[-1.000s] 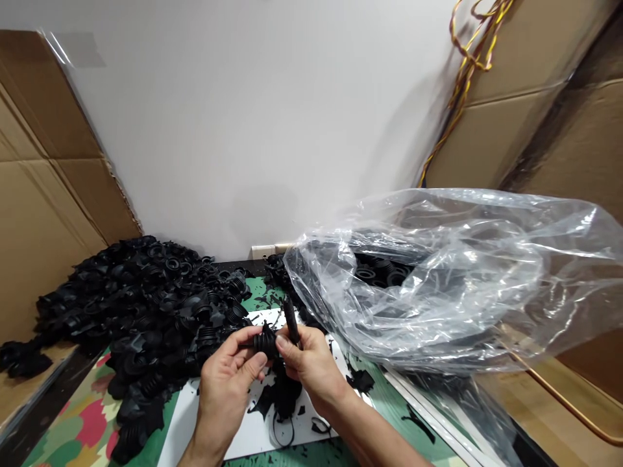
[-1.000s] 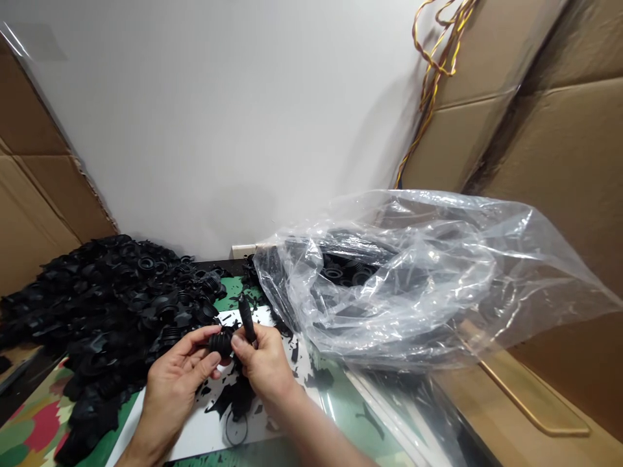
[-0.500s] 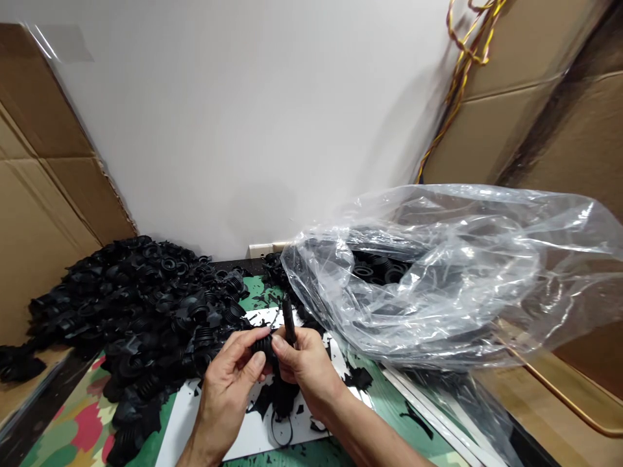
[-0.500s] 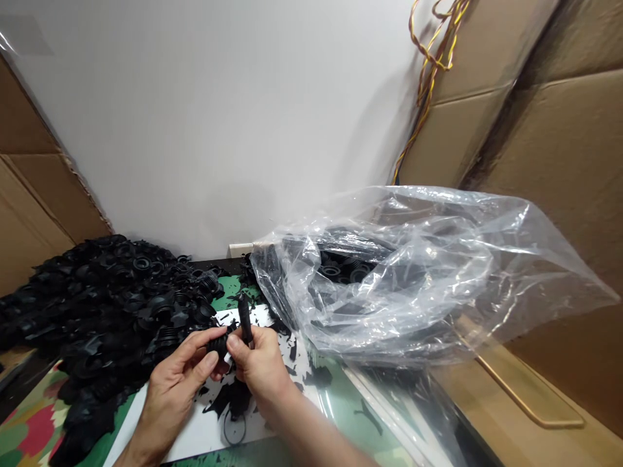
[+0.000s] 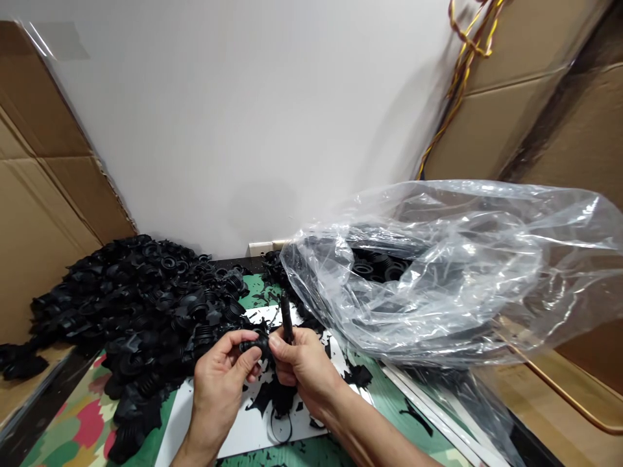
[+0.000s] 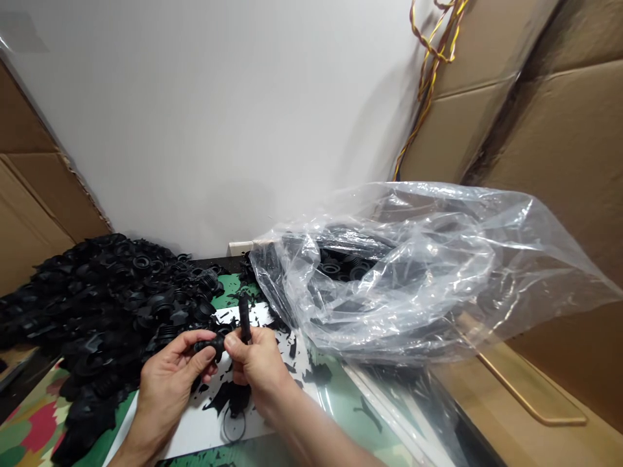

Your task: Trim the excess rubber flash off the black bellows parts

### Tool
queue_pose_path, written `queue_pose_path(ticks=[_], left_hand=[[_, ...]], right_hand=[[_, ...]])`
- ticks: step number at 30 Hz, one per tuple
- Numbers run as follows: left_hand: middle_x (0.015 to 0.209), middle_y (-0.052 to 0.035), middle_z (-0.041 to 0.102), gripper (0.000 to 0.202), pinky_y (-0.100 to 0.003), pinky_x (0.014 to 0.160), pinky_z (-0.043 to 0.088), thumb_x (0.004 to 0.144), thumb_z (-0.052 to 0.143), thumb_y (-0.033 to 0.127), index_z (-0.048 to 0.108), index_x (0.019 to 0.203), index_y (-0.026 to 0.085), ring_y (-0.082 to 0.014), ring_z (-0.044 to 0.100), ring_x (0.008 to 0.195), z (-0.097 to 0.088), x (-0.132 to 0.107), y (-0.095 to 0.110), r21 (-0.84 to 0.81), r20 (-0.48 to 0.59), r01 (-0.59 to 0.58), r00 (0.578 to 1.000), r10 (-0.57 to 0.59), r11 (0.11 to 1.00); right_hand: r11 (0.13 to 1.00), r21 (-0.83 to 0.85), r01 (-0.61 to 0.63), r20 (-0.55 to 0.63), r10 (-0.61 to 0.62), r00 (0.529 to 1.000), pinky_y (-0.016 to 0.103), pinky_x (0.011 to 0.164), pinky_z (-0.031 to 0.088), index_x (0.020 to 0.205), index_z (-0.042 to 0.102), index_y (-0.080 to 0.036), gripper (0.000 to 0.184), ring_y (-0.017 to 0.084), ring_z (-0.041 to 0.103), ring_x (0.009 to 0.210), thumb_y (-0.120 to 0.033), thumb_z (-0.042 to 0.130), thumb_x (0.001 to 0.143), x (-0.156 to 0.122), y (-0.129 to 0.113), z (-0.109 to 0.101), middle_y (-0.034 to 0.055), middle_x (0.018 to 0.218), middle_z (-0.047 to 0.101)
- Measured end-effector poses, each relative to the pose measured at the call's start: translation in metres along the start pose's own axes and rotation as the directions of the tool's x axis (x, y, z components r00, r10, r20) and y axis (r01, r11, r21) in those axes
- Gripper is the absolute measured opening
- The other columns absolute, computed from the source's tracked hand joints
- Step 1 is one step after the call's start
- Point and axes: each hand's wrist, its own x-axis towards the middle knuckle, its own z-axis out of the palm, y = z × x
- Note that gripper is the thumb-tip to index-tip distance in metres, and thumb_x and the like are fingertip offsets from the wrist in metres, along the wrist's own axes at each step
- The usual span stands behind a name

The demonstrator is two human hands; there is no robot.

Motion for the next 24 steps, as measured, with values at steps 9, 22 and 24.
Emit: queue_pose_path(ticks=[9,22,24], left_hand=[[0.044,0.0062,0.053,0.024,-0.022,0.042,0.039,0.06,0.071,0.037,0.066,0.073,0.018,-0.011,0.048,0.041,-0.002,-0.001,-0.005,0.123,-0.015,-0.073,0.997,0.075,0.99],[0.06,0.0043,0.055,0.02,-0.022,0.046,0.04,0.073,0.064,0.037,0.067,0.083,0.02,-0.0116,0.048,0.048,-0.007,-0.005,-0.016,0.241,0.046,-0.174,0.985,0.168,0.955],[0.06,0.0034,0.057,0.018,-0.022,0.046,0.041,0.073,0.065,0.036,0.068,0.082,0.02,-0.0122,0.05,0.049,-0.006,-0.006,-0.014,0.24,0.045,-0.193,0.981,0.187,0.951]], right_hand=[[0.923,-0.297,0.247,-0.074,-0.28,0.957,0.022,0.051,0.034,0.078,0.066,-0.014,0.042,0.01,0.045,0.053,-0.053,0.074,0.065,-0.005,-0.018,-0.005,-0.0022,0.061,0.053],[0.728,-0.382,0.569,0.121,-0.571,0.812,0.03,0.067,0.05,0.084,0.067,-0.019,0.021,0.017,0.061,0.072,-0.04,0.068,0.079,-0.012,-0.021,-0.009,0.0035,0.082,0.062],[0.692,-0.444,0.57,0.129,-0.58,0.804,0.03,0.068,0.05,0.083,0.067,-0.018,0.02,0.018,0.061,0.073,-0.038,0.067,0.08,-0.012,-0.02,-0.009,0.0041,0.08,0.064]])
